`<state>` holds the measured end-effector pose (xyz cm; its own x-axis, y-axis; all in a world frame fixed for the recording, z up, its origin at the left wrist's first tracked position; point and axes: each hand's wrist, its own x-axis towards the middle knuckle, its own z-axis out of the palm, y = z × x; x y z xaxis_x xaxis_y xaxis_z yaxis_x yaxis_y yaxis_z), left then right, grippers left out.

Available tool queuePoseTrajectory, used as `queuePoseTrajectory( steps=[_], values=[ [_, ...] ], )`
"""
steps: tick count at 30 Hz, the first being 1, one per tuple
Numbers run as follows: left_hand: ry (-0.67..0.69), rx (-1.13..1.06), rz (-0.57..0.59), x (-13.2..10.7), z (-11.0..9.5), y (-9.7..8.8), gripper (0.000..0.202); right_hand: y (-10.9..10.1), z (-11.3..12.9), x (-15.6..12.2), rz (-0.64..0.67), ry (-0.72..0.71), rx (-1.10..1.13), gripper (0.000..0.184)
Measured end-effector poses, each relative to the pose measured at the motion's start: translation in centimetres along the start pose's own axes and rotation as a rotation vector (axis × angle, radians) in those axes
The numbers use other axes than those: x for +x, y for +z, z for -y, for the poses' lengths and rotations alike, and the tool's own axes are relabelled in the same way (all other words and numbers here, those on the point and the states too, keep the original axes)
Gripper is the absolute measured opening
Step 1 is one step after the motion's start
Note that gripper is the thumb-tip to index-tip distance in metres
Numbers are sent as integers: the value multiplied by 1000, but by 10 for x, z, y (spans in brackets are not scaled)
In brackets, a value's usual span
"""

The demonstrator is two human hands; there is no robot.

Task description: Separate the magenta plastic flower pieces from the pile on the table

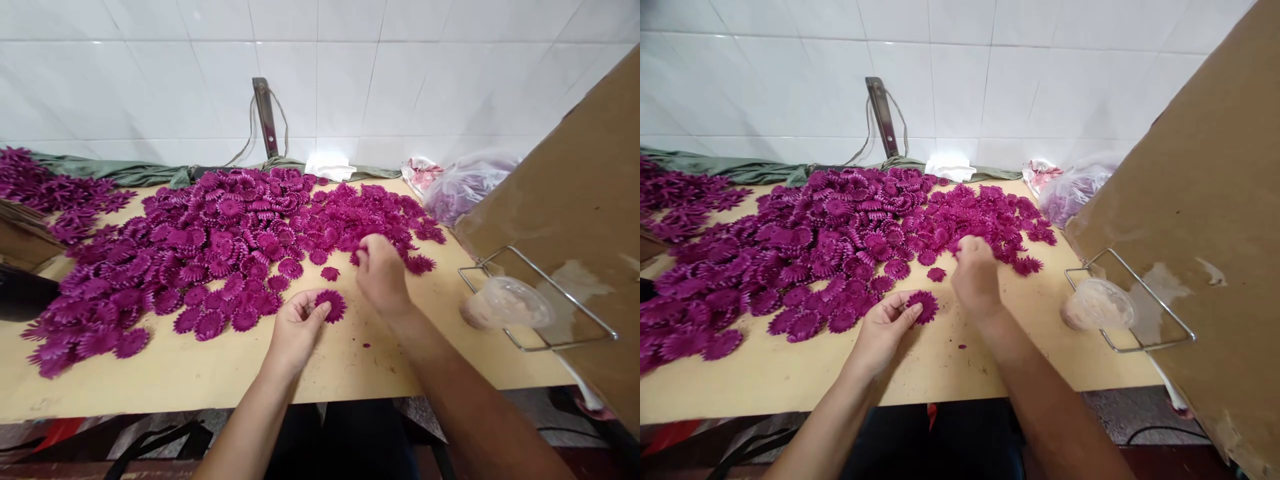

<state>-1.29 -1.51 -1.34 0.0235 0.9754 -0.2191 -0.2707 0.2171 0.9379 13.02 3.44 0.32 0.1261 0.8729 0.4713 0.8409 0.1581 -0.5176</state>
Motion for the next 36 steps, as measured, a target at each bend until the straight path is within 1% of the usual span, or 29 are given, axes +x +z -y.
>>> queuePoseTrajectory(
  steps=[2, 4, 5, 7, 9, 10, 12, 14, 16, 18, 20, 22, 24, 25, 26, 27, 28, 29, 30, 31, 32, 33, 35, 36],
  values=[
    [-7, 15, -28, 0, 1, -2, 21, -4, -12, 16, -39, 50, -74, 18],
    [-7, 6, -60, 3, 2, -2, 24, -10, -16, 21, -41, 28, -130, 26],
    [-3, -5, -80, 5, 3, -2, 28, -13, -13, 19, -25, -9, -130, 29],
    [-2, -32, -98, 9, 4, -1, 36, -18, -2, 4, 66, -113, -56, 25],
    [-6, -73, -85, 11, 4, -1, 38, -19, 14, -15, 238, -222, 77, 15],
    [-13, -93, -66, 11, 4, -1, 37, -19, 21, -24, 302, -246, 118, 12],
    [-31, -113, -20, 9, 3, -1, 35, -15, 31, -37, 342, -249, 144, 9],
    [-43, -101, 22, 7, 1, -1, 32, -10, 35, -41, 301, -204, 114, 12],
    [-22, -81, 43, 6, -2, -1, 29, -7, 35, -40, 270, -162, 82, 14],
    [25, -62, 41, 6, -5, -1, 26, -6, 33, -35, 266, -149, 90, 16],
    [60, -29, 23, 5, -7, -1, 18, -8, 26, -24, 242, -119, 156, 18],
    [59, 10, 10, 4, -7, -3, 15, -10, 13, -6, 131, -21, 198, 19],
    [33, 26, -14, 2, -4, -6, 18, -12, -5, 15, -39, 125, 118, 17],
    [19, 23, -35, 2, -3, -7, 21, -12, -12, 24, -76, 153, 69, 16],
    [11, 16, -62, 2, -2, -8, 24, -13, -18, 31, -92, 164, 18, 21],
    [9, 10, -88, 3, -2, -9, 27, -13, -21, 35, -89, 164, -19, 30],
    [11, 9, -107, 4, -2, -10, 30, -14, -20, 35, -73, 149, -38, 38],
    [17, 12, -117, 6, -2, -10, 33, -14, -16, 32, -47, 121, -35, 41],
    [25, 14, -118, 8, -3, -9, 36, -15, -9, 25, -7, 82, -7, 38],
    [30, 13, -111, 10, -3, -8, 38, -16, 0, 17, 37, 34, 35, 32],
    [33, 2, -97, 12, -4, -7, 40, -17, 10, 7, 98, -26, 94, 23],
    [32, -19, -79, 14, -4, -6, 41, -18, 20, -3, 172, -70, 148, 18],
    [16, -68, -38, 14, -4, -4, 41, -17, 34, -21, 278, -170, 194, 12],
    [-2, -83, -12, 13, -3, -4, 41, -16, 38, -27, 310, -194, 201, 8]
  ],
)
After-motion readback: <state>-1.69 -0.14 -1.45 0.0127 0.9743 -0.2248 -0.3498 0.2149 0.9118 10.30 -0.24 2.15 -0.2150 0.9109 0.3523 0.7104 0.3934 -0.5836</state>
